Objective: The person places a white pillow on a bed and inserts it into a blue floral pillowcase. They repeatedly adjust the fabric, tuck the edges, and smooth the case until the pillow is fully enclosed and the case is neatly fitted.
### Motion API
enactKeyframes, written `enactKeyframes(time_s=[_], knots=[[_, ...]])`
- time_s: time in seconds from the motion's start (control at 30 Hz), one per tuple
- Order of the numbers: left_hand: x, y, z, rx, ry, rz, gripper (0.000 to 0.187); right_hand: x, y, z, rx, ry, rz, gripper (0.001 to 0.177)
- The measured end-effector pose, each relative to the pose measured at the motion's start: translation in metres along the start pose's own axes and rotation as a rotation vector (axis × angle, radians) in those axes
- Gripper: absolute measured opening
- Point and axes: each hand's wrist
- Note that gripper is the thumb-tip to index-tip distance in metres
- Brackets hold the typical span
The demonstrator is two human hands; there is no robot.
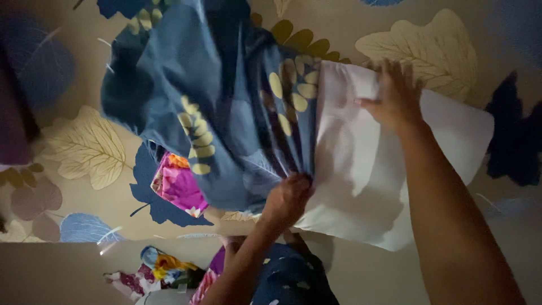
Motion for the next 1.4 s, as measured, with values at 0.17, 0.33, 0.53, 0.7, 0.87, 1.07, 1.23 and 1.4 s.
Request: enactKeyframes(time_s=[0.17, 0.33, 0.53, 0.7, 0.87, 1.07, 1.23, 1.4], knots=[[0.024, 0.043, -0.015, -0.424, 0.504, -0.395, 0.040, -0.030, 0.014, -0.027, 0.241, -0.288, -0.274, 0.086], [0.135, 0.069, -0.044, -0.396, 0.580, -0.125, 0.087, -0.053, -0.025, 0.008, 0.217, -0.087, -0.167, 0.054], [0.226, 0.082, -0.089, -0.299, 0.579, -0.182, 0.056, -0.129, 0.027, -0.044, 0.290, 0.090, -0.037, 0.047], [0.260, 0.159, -0.049, -0.765, 0.376, 0.171, 0.022, -0.155, 0.083, -0.077, 0.198, 0.099, 0.135, 0.027], [0.228, 0.177, -0.030, -0.346, 0.186, 0.216, 0.020, -0.165, 0.168, -0.176, 0.290, -0.296, -0.015, 0.074], [0.189, 0.174, -0.051, 0.057, 0.240, 0.057, 0.045, -0.129, 0.122, -0.171, 0.365, -0.237, -0.083, 0.100], [0.249, 0.232, -0.072, 0.101, 0.169, 0.152, 0.050, -0.139, 0.092, -0.180, 0.322, -0.083, -0.021, 0.068], [0.227, 0.177, -0.096, 0.102, 0.122, 0.103, 0.042, -0.155, 0.042, -0.162, 0.350, 0.239, 0.014, 0.088]])
Point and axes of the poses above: each hand's wrist, its own x-axis towards the middle knuckle, its own y-axis out of the back of the hand, z = x × y, and after that the axes turned 3 degrees about -y, right-handed
